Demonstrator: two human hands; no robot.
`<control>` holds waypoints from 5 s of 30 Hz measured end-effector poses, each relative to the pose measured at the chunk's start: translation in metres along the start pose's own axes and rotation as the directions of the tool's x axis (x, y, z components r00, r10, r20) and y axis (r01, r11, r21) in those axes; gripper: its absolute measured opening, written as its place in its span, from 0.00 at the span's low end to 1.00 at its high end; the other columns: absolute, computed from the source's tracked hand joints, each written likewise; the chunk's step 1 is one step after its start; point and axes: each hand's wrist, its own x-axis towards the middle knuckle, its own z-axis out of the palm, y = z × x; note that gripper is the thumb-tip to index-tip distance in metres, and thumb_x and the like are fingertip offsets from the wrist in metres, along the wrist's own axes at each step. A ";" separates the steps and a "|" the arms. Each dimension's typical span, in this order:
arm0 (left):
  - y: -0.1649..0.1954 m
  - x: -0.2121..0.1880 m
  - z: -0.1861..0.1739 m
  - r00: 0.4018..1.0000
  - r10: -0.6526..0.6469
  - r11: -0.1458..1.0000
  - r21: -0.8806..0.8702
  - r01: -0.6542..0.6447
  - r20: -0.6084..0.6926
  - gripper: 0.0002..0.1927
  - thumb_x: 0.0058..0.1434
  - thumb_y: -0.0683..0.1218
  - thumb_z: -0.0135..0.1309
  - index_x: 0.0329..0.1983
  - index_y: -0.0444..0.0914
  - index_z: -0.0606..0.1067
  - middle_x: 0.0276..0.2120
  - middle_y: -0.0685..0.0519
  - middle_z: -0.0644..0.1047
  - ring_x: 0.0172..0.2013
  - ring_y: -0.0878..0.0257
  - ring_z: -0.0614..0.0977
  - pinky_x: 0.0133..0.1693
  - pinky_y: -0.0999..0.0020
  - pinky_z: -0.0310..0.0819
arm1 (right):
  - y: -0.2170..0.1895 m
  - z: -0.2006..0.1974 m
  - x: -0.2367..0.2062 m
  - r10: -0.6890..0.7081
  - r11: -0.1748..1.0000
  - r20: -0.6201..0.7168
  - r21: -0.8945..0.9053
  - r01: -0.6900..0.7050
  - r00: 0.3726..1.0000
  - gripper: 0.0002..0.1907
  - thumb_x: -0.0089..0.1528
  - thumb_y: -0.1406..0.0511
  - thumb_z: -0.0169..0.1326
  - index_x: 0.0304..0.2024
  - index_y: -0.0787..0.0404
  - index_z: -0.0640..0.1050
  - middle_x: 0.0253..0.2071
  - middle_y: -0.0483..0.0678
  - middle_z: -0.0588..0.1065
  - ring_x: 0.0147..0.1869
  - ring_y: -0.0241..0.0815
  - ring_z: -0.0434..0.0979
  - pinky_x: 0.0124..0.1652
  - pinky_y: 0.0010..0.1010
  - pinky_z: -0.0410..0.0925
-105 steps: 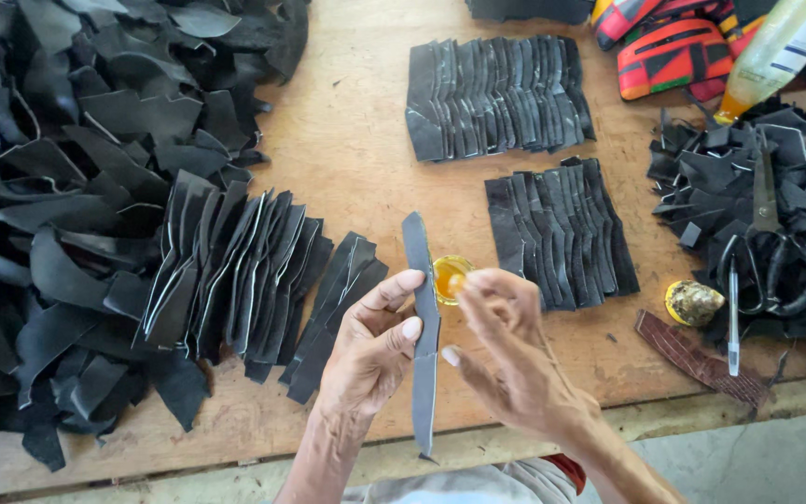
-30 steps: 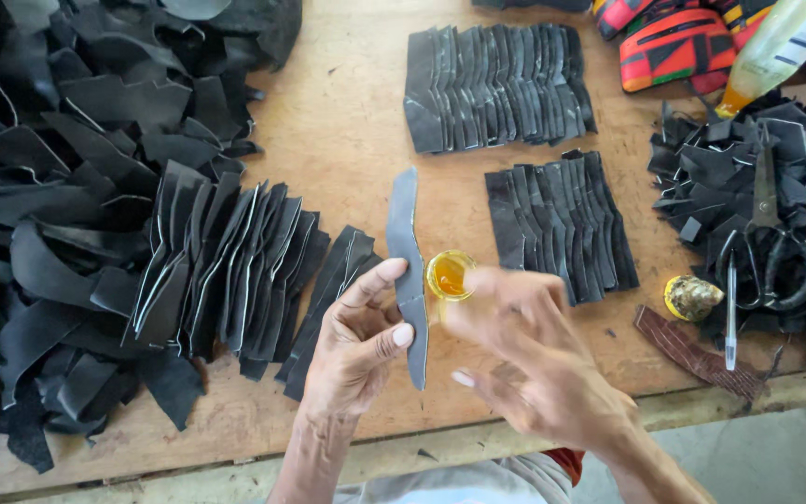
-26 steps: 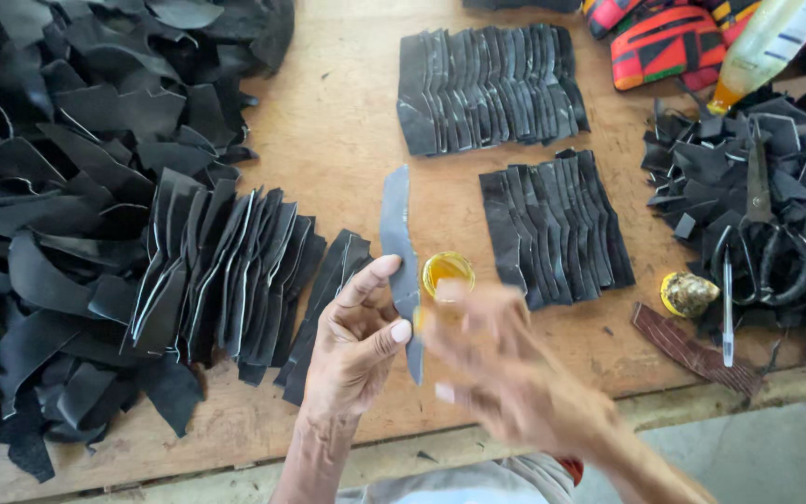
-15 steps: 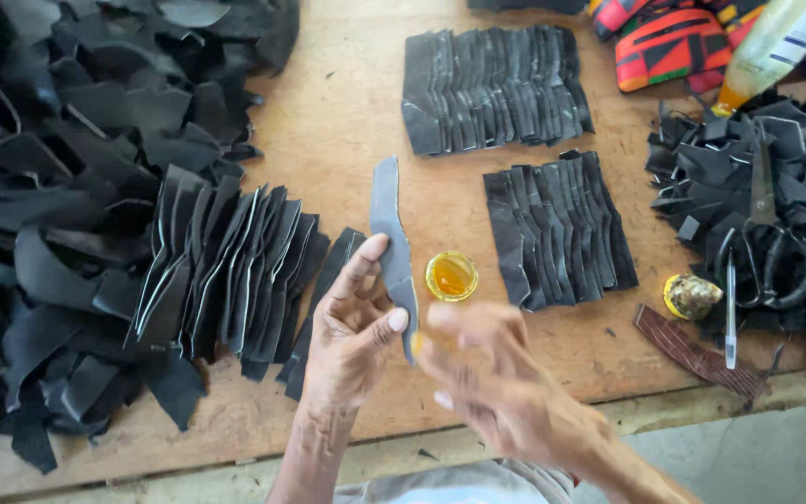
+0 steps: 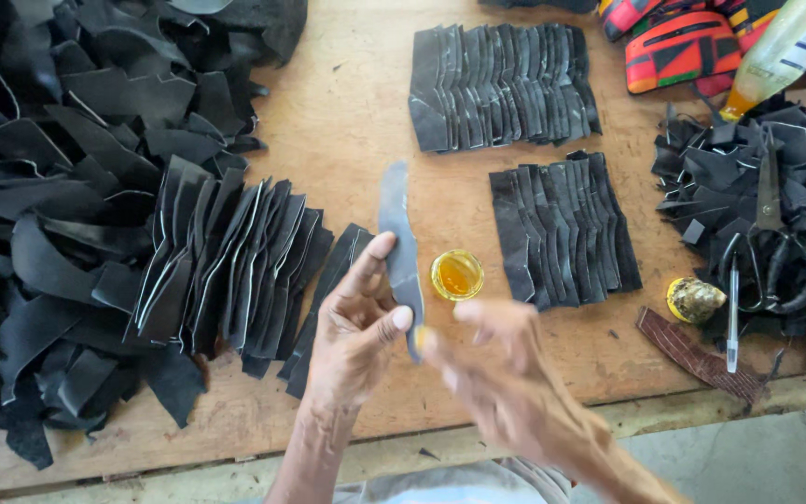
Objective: The person repeatedly picks up black rubber strips from a pile, applies a yellow adhesive to one side using fingers, and places the strips into a neat stack. The process is repeated for multiple strips throughout the clip.
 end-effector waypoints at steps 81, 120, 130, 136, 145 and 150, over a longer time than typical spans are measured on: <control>0.023 0.090 0.021 0.950 -0.308 0.735 0.624 0.266 -0.042 0.09 0.64 0.43 0.63 0.38 0.30 0.82 0.26 0.51 0.78 0.24 0.69 0.74 0.23 0.75 0.64 | 0.037 -0.036 -0.016 0.775 0.530 -0.065 0.610 -0.590 0.629 0.39 0.61 0.70 0.59 0.70 0.64 0.55 0.43 0.56 0.82 0.49 0.40 0.83 0.50 0.30 0.75; 0.045 0.037 0.002 0.996 0.050 -0.226 0.972 -0.057 0.070 0.10 0.59 0.43 0.60 0.41 0.35 0.74 0.33 0.44 0.75 0.35 0.44 0.79 0.35 0.52 0.72 | 0.063 0.043 0.015 0.566 0.809 -0.037 0.218 -0.546 0.824 0.56 0.54 0.68 0.69 0.72 0.63 0.45 0.57 0.57 0.75 0.59 0.52 0.79 0.58 0.40 0.72; 0.033 -0.011 -0.025 0.975 0.216 -0.208 0.974 0.092 -0.046 0.13 0.57 0.42 0.62 0.43 0.37 0.74 0.34 0.47 0.76 0.37 0.47 0.78 0.38 0.53 0.72 | 0.008 0.029 0.021 0.385 0.919 0.092 0.047 -0.391 0.918 0.59 0.45 0.60 0.75 0.70 0.59 0.54 0.67 0.64 0.58 0.69 0.58 0.60 0.60 0.46 0.66; 0.034 -0.022 -0.027 0.961 0.277 -0.217 0.975 0.037 0.026 0.18 0.52 0.41 0.64 0.46 0.35 0.74 0.39 0.45 0.76 0.40 0.47 0.77 0.40 0.54 0.72 | -0.001 -0.021 0.043 0.207 0.968 0.352 -0.206 -0.141 0.913 0.30 0.48 0.56 0.67 0.52 0.58 0.79 0.70 0.54 0.55 0.72 0.59 0.51 0.65 0.49 0.55; 0.029 -0.031 -0.024 0.949 0.315 -0.168 0.985 0.037 0.018 0.13 0.56 0.37 0.62 0.43 0.36 0.75 0.37 0.46 0.77 0.41 0.47 0.77 0.43 0.56 0.72 | 0.002 0.005 0.084 0.306 0.936 0.657 -0.338 -0.094 0.689 0.22 0.52 0.58 0.66 0.43 0.63 0.79 0.73 0.56 0.52 0.76 0.61 0.47 0.68 0.50 0.48; 0.040 -0.029 -0.029 0.919 0.387 0.181 0.984 0.006 -0.077 0.09 0.57 0.35 0.62 0.39 0.34 0.74 0.39 0.49 0.80 0.39 0.55 0.82 0.41 0.64 0.76 | -0.005 -0.016 0.061 0.187 0.965 0.447 -0.250 -0.078 0.875 0.23 0.48 0.62 0.65 0.46 0.63 0.80 0.69 0.57 0.57 0.72 0.59 0.51 0.65 0.48 0.54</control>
